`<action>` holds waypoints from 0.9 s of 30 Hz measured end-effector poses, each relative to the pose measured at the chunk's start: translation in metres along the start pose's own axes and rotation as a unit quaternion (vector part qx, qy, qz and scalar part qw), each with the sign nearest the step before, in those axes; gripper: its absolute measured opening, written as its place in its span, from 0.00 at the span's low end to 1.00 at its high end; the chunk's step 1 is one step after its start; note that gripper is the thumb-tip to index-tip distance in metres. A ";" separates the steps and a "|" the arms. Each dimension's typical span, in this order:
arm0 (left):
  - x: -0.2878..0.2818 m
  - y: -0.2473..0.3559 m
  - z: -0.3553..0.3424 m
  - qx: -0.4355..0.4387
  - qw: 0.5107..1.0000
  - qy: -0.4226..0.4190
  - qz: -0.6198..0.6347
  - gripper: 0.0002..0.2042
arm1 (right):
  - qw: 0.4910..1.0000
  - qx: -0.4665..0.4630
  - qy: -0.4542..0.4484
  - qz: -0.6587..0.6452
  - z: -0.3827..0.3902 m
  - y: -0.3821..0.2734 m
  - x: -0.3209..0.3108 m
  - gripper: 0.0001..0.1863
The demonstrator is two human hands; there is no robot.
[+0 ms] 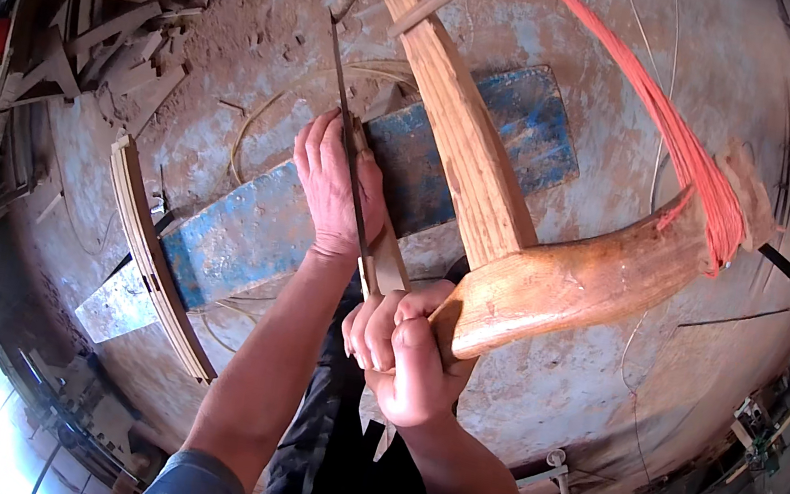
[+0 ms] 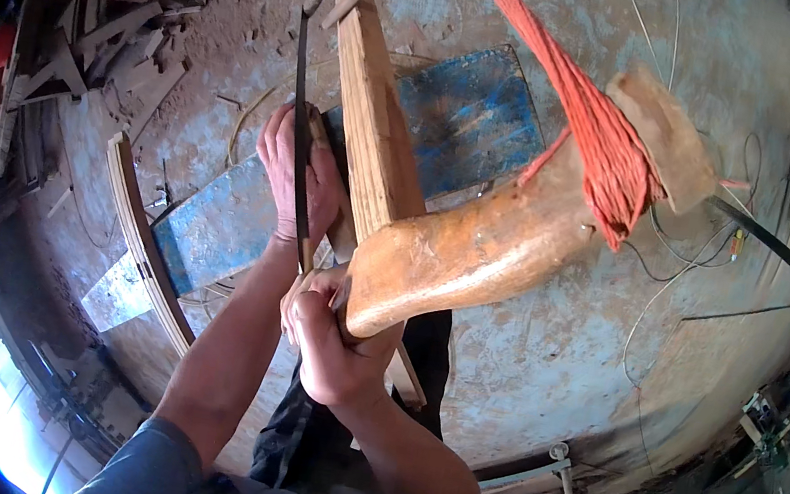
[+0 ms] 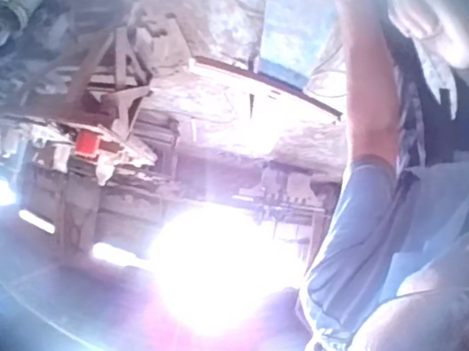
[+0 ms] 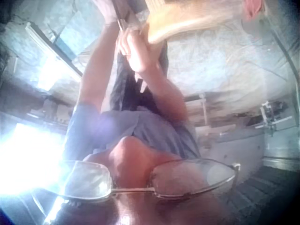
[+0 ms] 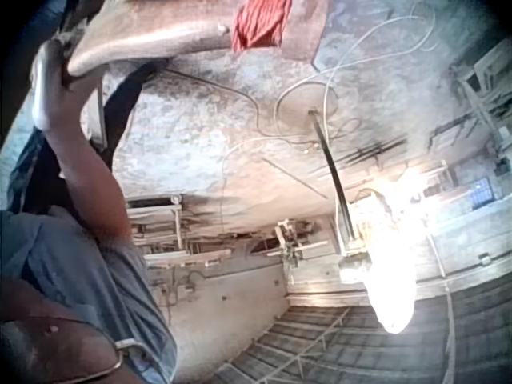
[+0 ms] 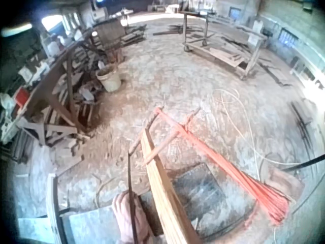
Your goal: The person uses a bow saw to cut a small wooden piece on a workbench. They then apply glue to the cut piece and attach it to a larger wooden assembly. Finally, they use an angle grinder with a sanding disc to smooth the edges of the joined wood.
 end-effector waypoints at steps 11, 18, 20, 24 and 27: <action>0.000 0.001 -0.001 0.004 1.000 0.002 -0.009 0.25 | 1.000 0.008 0.014 -0.006 0.005 0.005 -0.004 0.04; 0.002 0.001 0.000 0.005 1.000 -0.008 -0.011 0.25 | 0.998 0.011 -0.014 -0.060 0.022 0.003 0.006 0.04; 0.003 0.000 0.002 0.003 1.000 -0.010 -0.007 0.26 | 0.998 0.010 0.040 -0.049 0.004 0.010 -0.007 0.04; 0.003 -0.004 0.002 -0.014 0.999 -0.015 -0.037 0.26 | 0.999 0.014 0.018 -0.044 0.017 0.009 0.000 0.04; 0.002 0.001 0.003 -0.005 1.000 -0.003 -0.021 0.27 | 1.000 0.003 -0.013 -0.022 0.025 -0.006 0.009 0.06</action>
Point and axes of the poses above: each hand's wrist, its own z-axis away from the middle knuckle, its own x-axis out of the palm, y = z × x, the point moved 10 cm from there along -z, towards the middle knuckle, and after that the axes turned 14 degrees about -y, right-handed, at the moved point
